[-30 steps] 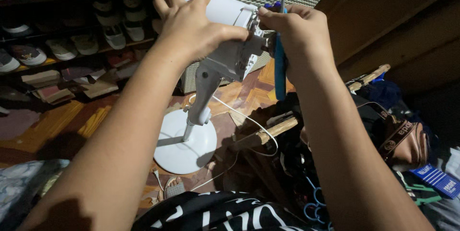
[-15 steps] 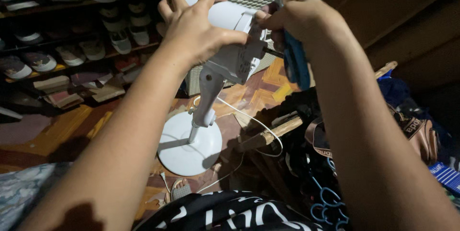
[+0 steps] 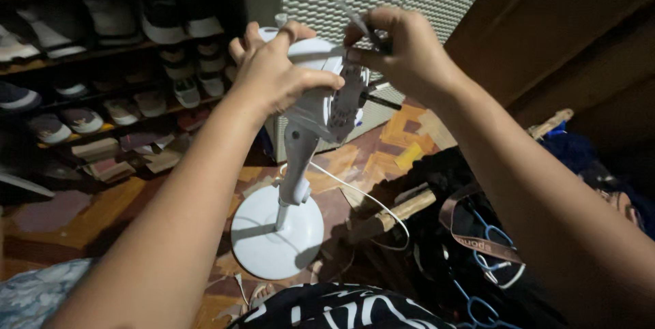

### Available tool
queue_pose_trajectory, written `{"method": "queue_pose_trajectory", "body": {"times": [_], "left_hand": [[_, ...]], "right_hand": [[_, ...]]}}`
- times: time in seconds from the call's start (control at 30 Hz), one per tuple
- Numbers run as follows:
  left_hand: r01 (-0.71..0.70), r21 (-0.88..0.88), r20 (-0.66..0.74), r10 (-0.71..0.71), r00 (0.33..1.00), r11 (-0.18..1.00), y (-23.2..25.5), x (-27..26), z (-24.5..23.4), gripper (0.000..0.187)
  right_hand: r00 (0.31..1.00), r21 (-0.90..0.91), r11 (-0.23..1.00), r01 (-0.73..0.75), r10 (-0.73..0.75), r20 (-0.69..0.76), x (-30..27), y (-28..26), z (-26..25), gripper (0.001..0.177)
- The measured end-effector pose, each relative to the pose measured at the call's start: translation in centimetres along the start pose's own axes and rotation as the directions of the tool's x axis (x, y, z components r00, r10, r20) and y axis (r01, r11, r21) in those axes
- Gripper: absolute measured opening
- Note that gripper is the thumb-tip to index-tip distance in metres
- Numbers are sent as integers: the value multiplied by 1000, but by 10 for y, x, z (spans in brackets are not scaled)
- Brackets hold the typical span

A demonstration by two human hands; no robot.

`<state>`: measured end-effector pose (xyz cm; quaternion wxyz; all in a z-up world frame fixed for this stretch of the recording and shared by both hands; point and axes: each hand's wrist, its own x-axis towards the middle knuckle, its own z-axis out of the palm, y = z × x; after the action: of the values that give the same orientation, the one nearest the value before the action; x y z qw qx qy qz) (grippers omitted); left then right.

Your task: The person uses a pair of scissors to manipulate and adjust components inside the rear grille of a white pedestal fan. They repeatedly insert the scissors into the fan housing to pry or reposition internal parts while holding the fan steady with their other hand.

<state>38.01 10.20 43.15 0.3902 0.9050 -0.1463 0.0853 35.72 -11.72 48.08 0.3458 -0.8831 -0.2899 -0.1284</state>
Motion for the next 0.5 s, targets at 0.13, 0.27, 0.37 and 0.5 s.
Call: {"method": "queue_pose_trajectory", "body": {"times": [0.13,0.27,0.37,0.5], "left_hand": [[35,5,-18,-34,999,999,3,-4,1,90],[78,28,-34,-77,996,997,-2,-4,7,82],[64,51,-55,-61,997,997,-12,2,14,80],[-115,45,-84,118,989,992,-28,9,21,72]], "right_hand": [[995,90,992,-90,86,44,0,10,-1,16],[996,-131,991,40,-29,90,12,7,-3,16],[960,-488,836,250,-149,236,27,2,-18,16],[841,-478,701,529,-361,403,36,-4,-34,12]]}}
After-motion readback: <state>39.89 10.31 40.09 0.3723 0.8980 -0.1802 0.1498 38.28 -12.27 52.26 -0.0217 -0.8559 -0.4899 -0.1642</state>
